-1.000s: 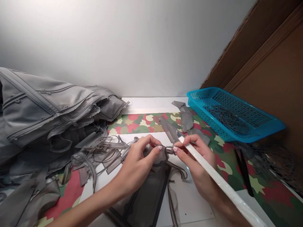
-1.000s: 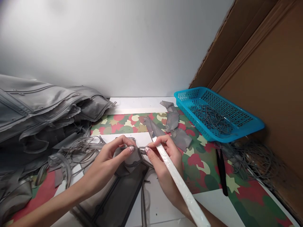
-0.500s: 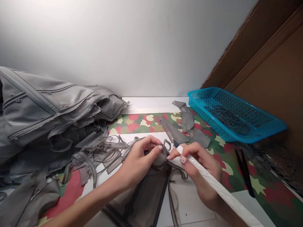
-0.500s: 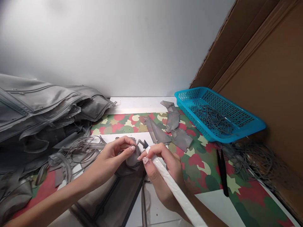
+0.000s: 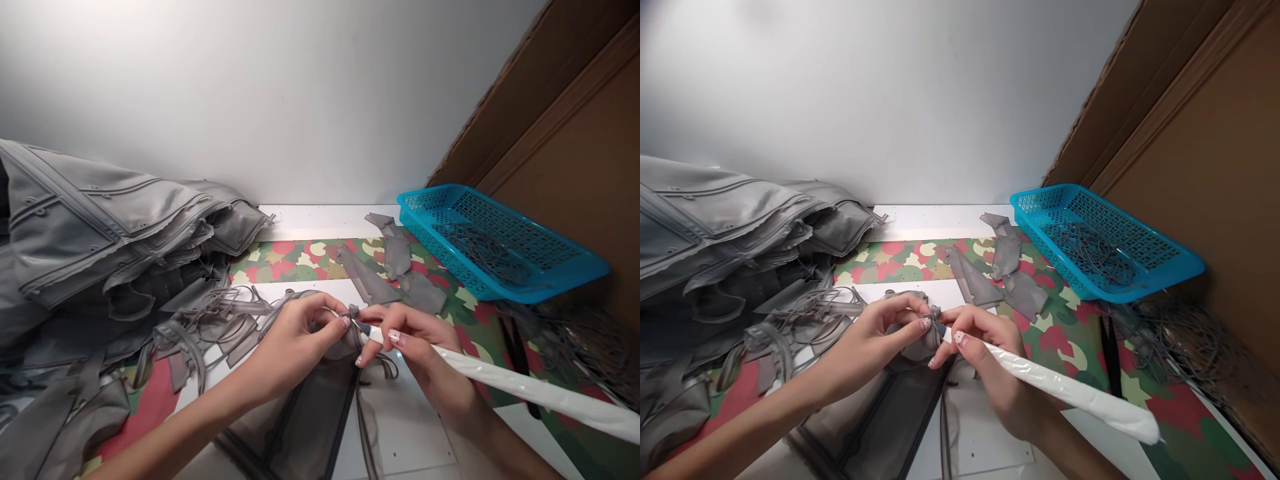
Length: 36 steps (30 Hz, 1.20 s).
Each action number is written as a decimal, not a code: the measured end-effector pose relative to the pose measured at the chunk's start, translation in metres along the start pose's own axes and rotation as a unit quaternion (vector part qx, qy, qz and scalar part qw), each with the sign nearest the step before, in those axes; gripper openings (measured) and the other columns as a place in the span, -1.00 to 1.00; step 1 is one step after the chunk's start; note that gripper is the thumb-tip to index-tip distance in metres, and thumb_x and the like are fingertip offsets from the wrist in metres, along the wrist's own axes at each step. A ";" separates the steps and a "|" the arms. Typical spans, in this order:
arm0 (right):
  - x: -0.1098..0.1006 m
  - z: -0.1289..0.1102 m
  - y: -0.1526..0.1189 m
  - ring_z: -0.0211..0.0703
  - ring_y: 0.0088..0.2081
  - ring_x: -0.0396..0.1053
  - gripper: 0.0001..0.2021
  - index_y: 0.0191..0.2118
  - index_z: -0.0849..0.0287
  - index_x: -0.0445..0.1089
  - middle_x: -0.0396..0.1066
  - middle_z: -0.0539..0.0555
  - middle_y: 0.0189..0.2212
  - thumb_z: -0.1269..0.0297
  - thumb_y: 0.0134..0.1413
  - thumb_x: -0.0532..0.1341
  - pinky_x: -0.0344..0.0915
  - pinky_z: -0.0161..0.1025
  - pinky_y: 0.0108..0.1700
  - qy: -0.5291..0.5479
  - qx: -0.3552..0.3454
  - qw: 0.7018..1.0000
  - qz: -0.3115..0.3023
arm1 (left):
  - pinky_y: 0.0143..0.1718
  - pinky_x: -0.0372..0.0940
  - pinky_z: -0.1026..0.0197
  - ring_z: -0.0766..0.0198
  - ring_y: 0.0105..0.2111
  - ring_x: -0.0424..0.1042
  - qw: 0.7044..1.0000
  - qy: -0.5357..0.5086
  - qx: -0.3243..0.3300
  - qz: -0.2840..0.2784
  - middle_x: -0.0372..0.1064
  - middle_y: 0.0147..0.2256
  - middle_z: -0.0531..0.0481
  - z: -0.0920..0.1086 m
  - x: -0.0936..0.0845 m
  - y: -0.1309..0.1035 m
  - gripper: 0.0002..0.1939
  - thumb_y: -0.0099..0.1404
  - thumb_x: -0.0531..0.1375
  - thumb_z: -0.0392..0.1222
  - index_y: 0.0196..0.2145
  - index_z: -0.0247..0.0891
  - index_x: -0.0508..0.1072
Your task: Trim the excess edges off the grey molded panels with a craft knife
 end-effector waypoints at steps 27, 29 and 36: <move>0.002 -0.013 0.004 -0.02 -0.18 0.36 -0.75 -0.60 0.10 0.22 0.40 0.01 -0.63 0.44 -0.02 -0.07 0.24 -0.22 -0.23 -0.180 -0.059 0.982 -0.004 | -0.41 0.17 0.30 0.28 -0.40 0.35 0.991 0.122 0.049 -0.005 0.41 -0.42 0.02 -0.001 0.001 -0.003 -0.82 0.27 0.03 -0.15 -0.33 -0.25 0.38; 0.004 -0.011 0.004 -0.07 -0.29 0.36 -0.75 -0.61 0.11 0.21 0.33 0.00 -0.64 0.46 -0.01 -0.06 0.22 -0.24 -0.29 -0.216 -0.078 0.973 -0.007 | -0.37 0.16 0.28 0.27 -0.39 0.34 0.986 0.153 0.063 0.003 0.42 -0.42 0.02 0.000 0.003 -0.004 -0.83 0.28 0.02 -0.16 -0.33 -0.24 0.37; 0.018 -0.008 0.001 -0.20 -0.47 0.16 -0.80 -0.56 0.13 0.09 0.07 -0.01 -0.59 0.51 0.00 -0.07 0.10 -0.30 -0.47 -0.328 -0.152 0.932 -0.024 | -0.24 0.04 0.19 0.25 -0.36 0.23 0.948 0.284 0.140 0.031 0.39 -0.43 0.06 0.006 0.010 -0.008 -0.84 0.28 -0.01 -0.29 -0.40 -0.21 0.32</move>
Point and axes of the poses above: each hand's wrist, its own y-axis towards the middle knuckle, its own x-axis out of the palm, z = x × y, the point moved 5 cm from there along y, towards the middle knuckle
